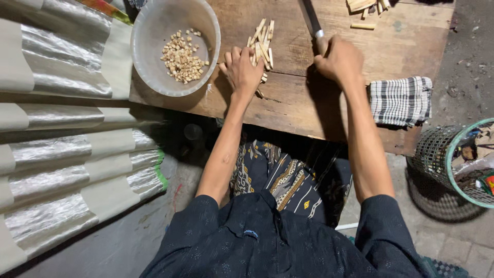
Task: The person chops light-colored vegetable sticks into small pieces using a knife on a wooden table. They transfer the chopped pieces into a white bowl, wipe the table with a cloth, and continue chopping additional sticks.
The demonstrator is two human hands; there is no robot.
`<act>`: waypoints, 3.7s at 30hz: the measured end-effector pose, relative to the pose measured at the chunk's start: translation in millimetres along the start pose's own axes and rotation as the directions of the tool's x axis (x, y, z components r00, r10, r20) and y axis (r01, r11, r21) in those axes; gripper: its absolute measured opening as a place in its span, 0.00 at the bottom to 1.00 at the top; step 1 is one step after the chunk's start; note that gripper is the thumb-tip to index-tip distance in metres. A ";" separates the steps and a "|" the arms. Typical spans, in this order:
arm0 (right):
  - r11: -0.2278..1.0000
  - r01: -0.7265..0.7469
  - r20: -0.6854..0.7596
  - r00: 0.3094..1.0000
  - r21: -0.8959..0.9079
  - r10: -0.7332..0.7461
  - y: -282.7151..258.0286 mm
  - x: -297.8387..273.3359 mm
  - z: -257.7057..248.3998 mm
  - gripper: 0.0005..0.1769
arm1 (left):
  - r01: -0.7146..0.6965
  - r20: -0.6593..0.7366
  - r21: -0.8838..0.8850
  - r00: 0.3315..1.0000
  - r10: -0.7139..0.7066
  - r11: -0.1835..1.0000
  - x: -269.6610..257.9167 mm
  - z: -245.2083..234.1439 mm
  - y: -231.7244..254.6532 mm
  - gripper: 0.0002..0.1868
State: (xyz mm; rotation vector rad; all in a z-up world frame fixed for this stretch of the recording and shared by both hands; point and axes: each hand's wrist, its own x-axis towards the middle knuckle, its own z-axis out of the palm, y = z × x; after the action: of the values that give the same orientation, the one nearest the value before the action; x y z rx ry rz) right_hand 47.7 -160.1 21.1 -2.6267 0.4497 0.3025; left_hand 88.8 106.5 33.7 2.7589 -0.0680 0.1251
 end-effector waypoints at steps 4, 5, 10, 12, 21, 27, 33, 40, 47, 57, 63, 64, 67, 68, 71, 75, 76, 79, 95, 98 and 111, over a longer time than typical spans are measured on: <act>0.964 0.073 -0.147 0.988 0.255 -0.036 0.3 -41.5 16.7 0.29 | -0.107 -0.017 0.020 0.994 0.107 0.994 11.5 8.2 0.1 0.15; 0.945 0.067 -0.136 0.990 0.319 -0.024 3.0 -52.6 20.6 0.29 | -0.109 0.006 -0.003 0.994 0.109 0.994 14.2 11.4 -0.8 0.14; 0.868 0.068 -0.180 0.983 0.492 0.025 20.2 -108.1 37.4 0.27 | -0.059 0.005 -0.172 0.998 0.060 0.983 18.1 20.3 -6.8 0.11; 0.844 0.047 -0.182 0.981 0.535 0.060 25.7 -121.1 43.1 0.27 | -0.136 -0.115 -0.187 0.987 0.115 0.973 16.1 22.9 -9.0 0.10; 0.744 0.063 -0.224 0.967 0.665 0.118 33.2 -124.3 47.9 0.24 | -0.156 -0.142 -0.305 0.983 0.117 0.939 23.0 30.0 -10.8 0.08; 0.679 0.116 -0.296 0.943 0.725 0.155 38.0 -125.4 57.9 0.21 | -0.235 -0.011 -0.476 0.965 0.262 0.848 18.1 46.3 -0.2 0.13; 0.672 0.292 -0.487 0.866 0.680 0.117 41.5 -132.7 67.5 0.22 | -0.496 0.099 -0.390 0.815 0.571 0.776 -26.2 66.9 44.3 0.16; 0.737 0.224 -0.422 0.902 0.638 0.091 34.7 -149.3 57.9 0.24 | -0.599 -0.198 -0.361 0.798 0.569 0.714 -58.1 72.8 62.6 0.10; 0.873 0.030 -0.272 0.955 0.488 0.119 19.4 -181.4 53.0 0.33 | -0.657 -0.309 -0.338 0.754 0.580 0.674 -40.3 97.1 65.0 0.12; 0.930 0.201 -0.326 0.941 0.309 -0.095 20.3 -199.1 59.8 0.36 | -0.667 -0.395 -0.311 0.739 0.547 0.677 -45.4 100.8 57.4 0.05; 0.935 0.184 -0.315 0.945 0.304 -0.083 18.6 -199.2 60.5 0.36 | -0.624 -0.354 -0.279 0.773 0.526 0.730 -40.9 111.9 60.3 0.06; 0.937 0.178 -0.300 0.950 0.302 -0.084 18.7 -198.4 60.7 0.37 | -0.615 -0.348 -0.272 0.780 0.520 0.740 -41.4 112.9 59.4 0.06; 0.942 0.180 -0.297 0.951 0.285 -0.092 18.4 -195.0 60.8 0.37 | -0.632 -0.366 -0.255 0.764 0.532 0.732 -42.0 112.0 58.7 0.06; 0.942 0.185 -0.302 0.948 0.279 -0.096 17.8 -193.9 60.8 0.37 | -0.633 -0.372 -0.254 0.762 0.531 0.731 -41.9 110.9 58.7 0.07; 0.934 0.198 -0.340 0.936 0.297 -0.090 16.1 -195.9 61.5 0.37 | -0.642 -0.376 -0.249 0.754 0.538 0.725 -44.7 109.9 56.7 0.09; 0.933 0.100 -0.290 0.957 0.346 0.006 13.5 -201.4 52.5 0.36 | -0.640 -0.357 -0.261 0.759 0.544 0.722 -43.0 113.6 54.0 0.10; 0.926 0.117 -0.289 0.957 0.359 -0.009 14.5 -202.9 50.4 0.36 | -0.637 -0.349 -0.272 0.764 0.543 0.721 -41.2 117.1 52.9 0.10; 0.912 0.157 -0.287 0.957 0.378 -0.046 17.4 -207.0 49.6 0.35 | -0.663 -0.365 -0.247 0.739 0.566 0.707 -35.3 129.3 51.1 0.10; 0.949 0.119 -0.374 0.928 0.293 0.000 14.9 -201.0 63.7 0.36 | -0.519 -0.250 -0.390 0.855 0.455 0.761 -49.9 117.9 45.1 0.09; 0.948 0.122 -0.383 0.924 0.294 0.000 12.9 -203.7 63.3 0.36 | -0.518 -0.254 -0.409 0.855 0.451 0.751 -46.7 118.8 41.6 0.12; 0.936 0.180 -0.384 0.922 0.304 -0.053 16.1 -207.5 62.9 0.35 | -0.483 -0.252 -0.443 0.876 0.412 0.756 -55.5 127.1 41.0 0.10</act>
State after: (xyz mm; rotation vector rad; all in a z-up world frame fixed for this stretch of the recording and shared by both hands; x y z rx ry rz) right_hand -158.1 -89.8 18.7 -2.3565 0.4171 -0.2965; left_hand 40.9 22.9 -74.1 2.1576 -0.6421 0.3729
